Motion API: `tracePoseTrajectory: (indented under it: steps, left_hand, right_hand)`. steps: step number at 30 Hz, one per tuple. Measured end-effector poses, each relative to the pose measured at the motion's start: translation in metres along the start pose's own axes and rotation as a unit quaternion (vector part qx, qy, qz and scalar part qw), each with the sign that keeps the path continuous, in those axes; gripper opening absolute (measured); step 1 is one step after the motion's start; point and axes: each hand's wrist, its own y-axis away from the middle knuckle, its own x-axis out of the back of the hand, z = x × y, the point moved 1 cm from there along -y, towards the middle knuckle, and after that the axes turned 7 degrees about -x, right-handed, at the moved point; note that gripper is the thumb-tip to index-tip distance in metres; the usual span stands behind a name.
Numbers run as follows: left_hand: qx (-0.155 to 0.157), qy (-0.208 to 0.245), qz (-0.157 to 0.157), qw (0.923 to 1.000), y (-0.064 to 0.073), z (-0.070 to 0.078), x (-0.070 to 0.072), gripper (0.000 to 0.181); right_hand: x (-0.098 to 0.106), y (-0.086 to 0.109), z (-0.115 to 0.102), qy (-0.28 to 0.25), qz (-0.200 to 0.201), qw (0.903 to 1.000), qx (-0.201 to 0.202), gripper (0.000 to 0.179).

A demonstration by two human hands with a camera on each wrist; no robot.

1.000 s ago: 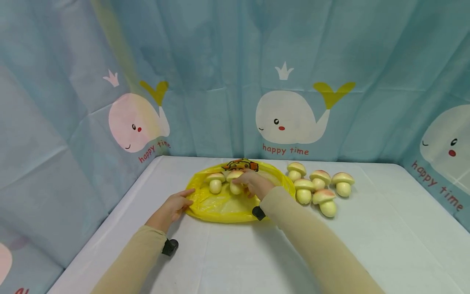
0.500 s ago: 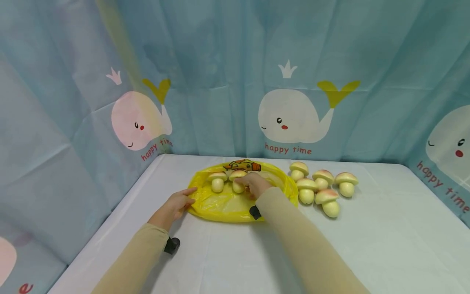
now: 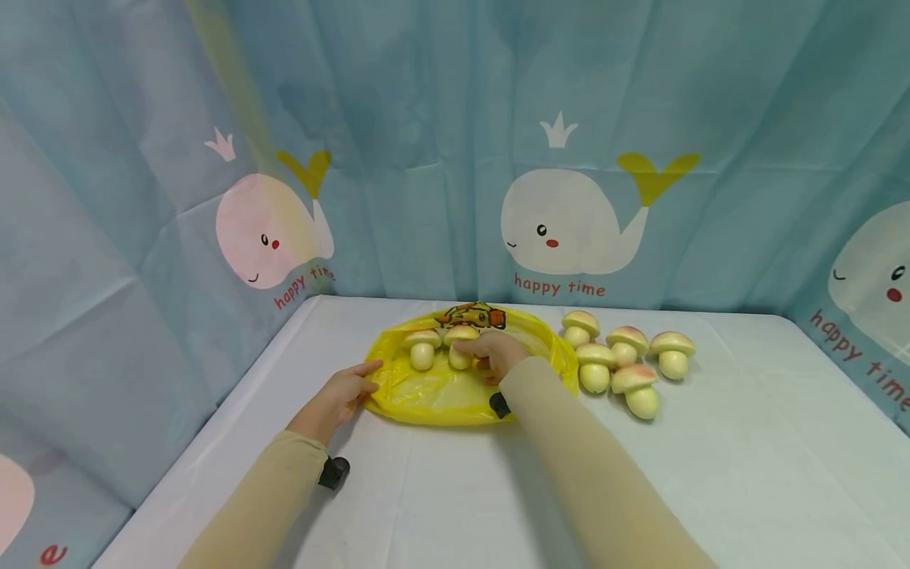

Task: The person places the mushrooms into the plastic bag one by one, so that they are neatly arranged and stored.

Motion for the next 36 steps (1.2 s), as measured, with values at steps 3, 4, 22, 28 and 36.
tracePoseTrajectory:
  steps: [3, 4, 22, 28, 36]
  left_hand:
    - [0.003, -0.003, 0.002, 1.0000, -0.0006, 0.0005, -0.0002, 0.055]
    - [0.004, -0.004, 0.003, 1.0000, -0.0008, 0.0003, -0.0001, 0.055]
    - [0.009, -0.004, 0.002, 0.9999, -0.0017, -0.0001, 0.0005, 0.056]
    - [0.009, -0.005, 0.001, 1.0000, -0.0011, -0.0007, 0.0010, 0.055]
    - [0.006, -0.001, 0.001, 1.0000, -0.0002, 0.0006, 0.0000, 0.056]
  right_hand:
    - [0.0013, -0.0017, 0.0001, -0.013, -0.009, 0.9998, -0.007, 0.055]
    - [0.0018, -0.0011, 0.0001, -0.016, -0.012, 0.9998, -0.009, 0.055]
    - [0.0051, 0.0012, 0.0054, -0.020, -0.031, 0.9992, 0.014, 0.053]
    - [0.0073, 0.0032, 0.0065, -0.034, -0.048, 0.9981, 0.015, 0.044]
    - [0.0075, 0.0036, 0.0066, -0.025, -0.051, 0.9980, 0.026, 0.037]
